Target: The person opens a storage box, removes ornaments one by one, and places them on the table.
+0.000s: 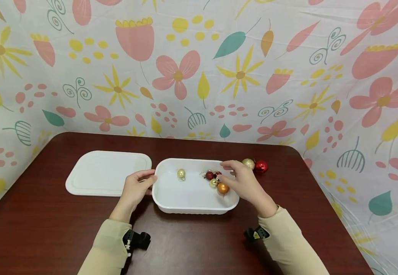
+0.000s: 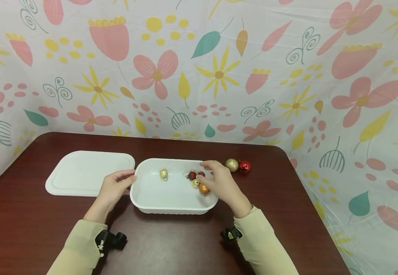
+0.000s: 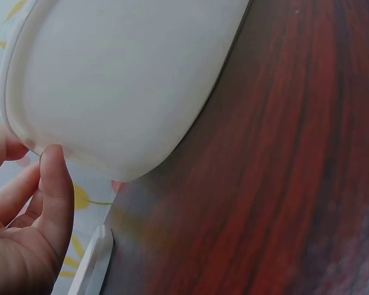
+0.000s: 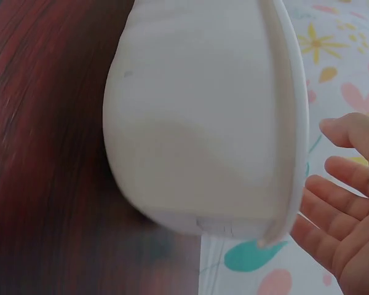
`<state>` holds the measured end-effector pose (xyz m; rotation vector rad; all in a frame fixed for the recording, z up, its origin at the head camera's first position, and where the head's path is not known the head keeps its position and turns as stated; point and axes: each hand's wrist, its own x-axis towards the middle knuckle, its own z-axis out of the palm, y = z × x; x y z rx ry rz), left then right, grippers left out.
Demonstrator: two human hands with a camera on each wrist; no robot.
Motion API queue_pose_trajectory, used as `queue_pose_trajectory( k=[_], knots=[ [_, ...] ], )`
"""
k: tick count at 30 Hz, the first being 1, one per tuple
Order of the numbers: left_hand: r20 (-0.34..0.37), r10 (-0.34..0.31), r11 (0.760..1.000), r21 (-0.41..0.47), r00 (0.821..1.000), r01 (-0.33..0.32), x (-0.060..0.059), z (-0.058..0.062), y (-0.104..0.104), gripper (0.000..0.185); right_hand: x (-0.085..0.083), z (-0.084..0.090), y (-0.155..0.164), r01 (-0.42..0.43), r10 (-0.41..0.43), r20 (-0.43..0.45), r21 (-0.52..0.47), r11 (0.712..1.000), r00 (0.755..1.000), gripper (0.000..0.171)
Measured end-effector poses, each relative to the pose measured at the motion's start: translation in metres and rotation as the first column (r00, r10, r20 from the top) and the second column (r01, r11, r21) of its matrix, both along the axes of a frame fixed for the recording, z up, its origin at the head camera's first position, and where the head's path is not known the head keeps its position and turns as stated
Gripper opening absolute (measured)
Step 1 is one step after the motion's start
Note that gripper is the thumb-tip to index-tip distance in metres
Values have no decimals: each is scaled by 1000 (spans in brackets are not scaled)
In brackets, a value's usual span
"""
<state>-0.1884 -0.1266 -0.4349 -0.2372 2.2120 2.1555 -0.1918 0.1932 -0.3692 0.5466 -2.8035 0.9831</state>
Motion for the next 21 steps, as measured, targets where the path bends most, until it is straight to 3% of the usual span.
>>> queue_pose_trajectory(
  k=[12, 21],
  knots=[
    [2, 4, 1000, -7, 1000, -4, 1, 1, 0, 33, -2, -4, -26, -34, 35, 9, -65, 997, 999, 37],
    [0, 2, 1000, -9, 1000, -2, 1, 1, 0, 34, -7, -9, -44, -85, 79, -72, -85, 993, 994, 34]
  ],
)
